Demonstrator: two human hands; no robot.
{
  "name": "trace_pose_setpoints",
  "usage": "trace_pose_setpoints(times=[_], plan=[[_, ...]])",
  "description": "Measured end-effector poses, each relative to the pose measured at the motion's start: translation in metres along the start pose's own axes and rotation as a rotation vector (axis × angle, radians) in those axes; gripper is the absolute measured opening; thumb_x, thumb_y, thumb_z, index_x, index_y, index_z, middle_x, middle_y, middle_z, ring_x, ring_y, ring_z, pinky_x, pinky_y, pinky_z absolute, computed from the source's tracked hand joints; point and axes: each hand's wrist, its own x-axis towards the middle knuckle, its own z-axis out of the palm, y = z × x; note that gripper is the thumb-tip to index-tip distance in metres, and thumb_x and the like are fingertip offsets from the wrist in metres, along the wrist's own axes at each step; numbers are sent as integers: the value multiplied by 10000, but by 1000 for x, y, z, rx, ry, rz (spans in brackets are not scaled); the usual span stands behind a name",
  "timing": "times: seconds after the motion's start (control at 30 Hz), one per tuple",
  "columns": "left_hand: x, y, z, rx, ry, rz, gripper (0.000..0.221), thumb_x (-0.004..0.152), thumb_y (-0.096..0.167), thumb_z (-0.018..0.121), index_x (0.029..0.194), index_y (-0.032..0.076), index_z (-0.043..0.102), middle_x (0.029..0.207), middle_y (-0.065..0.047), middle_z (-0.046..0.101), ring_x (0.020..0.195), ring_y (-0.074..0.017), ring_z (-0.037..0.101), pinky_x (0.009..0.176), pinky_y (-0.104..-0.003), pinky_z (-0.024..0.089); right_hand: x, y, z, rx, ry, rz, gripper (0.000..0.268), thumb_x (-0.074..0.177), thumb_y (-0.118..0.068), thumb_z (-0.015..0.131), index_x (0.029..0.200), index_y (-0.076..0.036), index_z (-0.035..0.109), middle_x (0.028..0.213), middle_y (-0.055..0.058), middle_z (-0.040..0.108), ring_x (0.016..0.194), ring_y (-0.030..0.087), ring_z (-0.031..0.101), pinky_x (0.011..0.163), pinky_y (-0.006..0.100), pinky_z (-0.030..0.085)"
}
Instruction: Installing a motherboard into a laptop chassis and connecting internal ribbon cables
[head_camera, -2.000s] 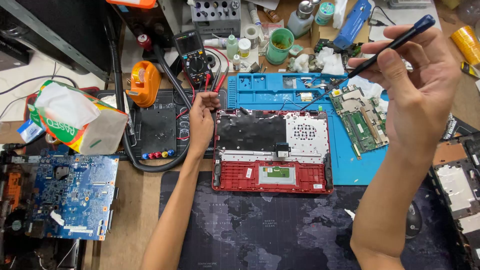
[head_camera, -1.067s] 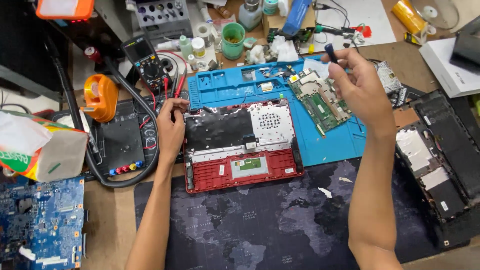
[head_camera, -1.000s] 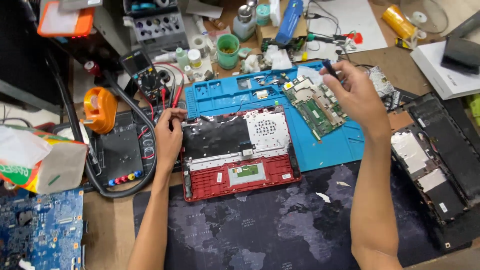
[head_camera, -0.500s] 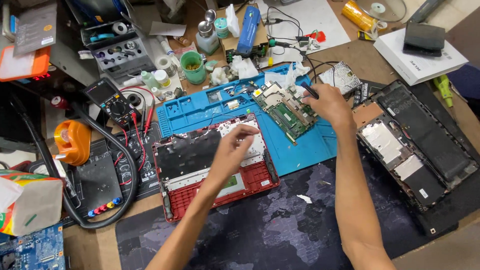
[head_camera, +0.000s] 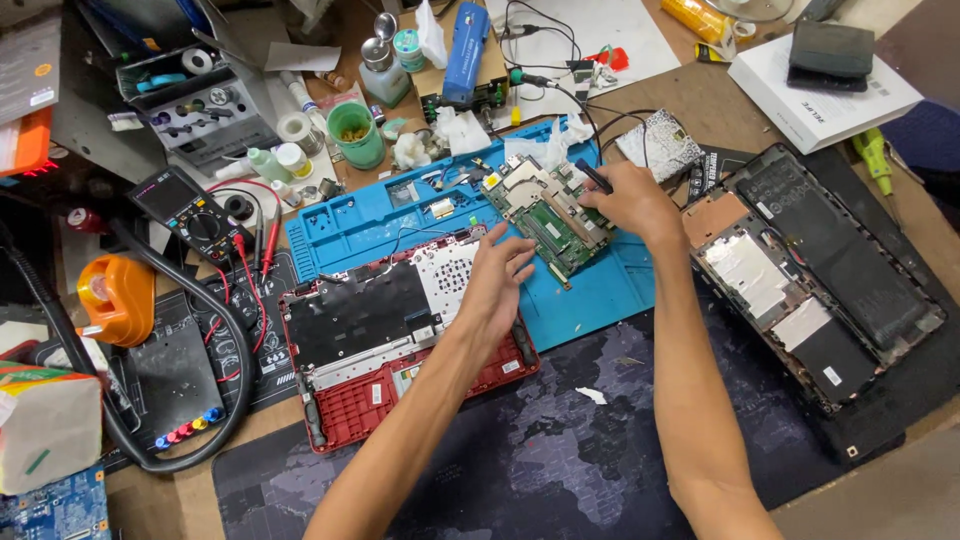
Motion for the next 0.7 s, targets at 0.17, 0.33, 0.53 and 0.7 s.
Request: trace_pose_setpoints(times=[0.17,0.33,0.53,0.7], plan=[[4,-14,-8,-178,20,-10,952,861,84,670,1620,14,101,1468,-349,280,1417,-551,358,1160,-609,346,-4,7,-18,-11,-6,-86,317,902,-277,760,1165,-101,765,1074,203,742,1127,446,642,952,574,507],[-2,-33,-10,-253,-75,5,912,928,67,632,1601,-66,32,1338,-336,382,1262,-571,518,1064,-611,489,-31,-8,-29,5,-119,-87,283,904,-237,726,1133,-81,781,1100,230,759,1173,499,625,991,578,459],[-17,-47,-14,-264,-135,18,885,1027,153,580,1545,-121,-83,1402,-331,322,1153,-541,611,1049,-627,533,-37,-15,-35,-34,-215,-46,255,857,-301,777,1094,-219,823,1123,135,784,1257,442,607,1077,557,425],[-25,-50,-31,-104,-78,-11,847,1029,296,618,1484,-171,77,1097,-322,669,1030,-473,706,1119,-550,393,-54,-37,-38,-12,-289,-111,313,865,-247,790,1155,-129,808,1123,248,755,1350,530,497,1150,668,328]])
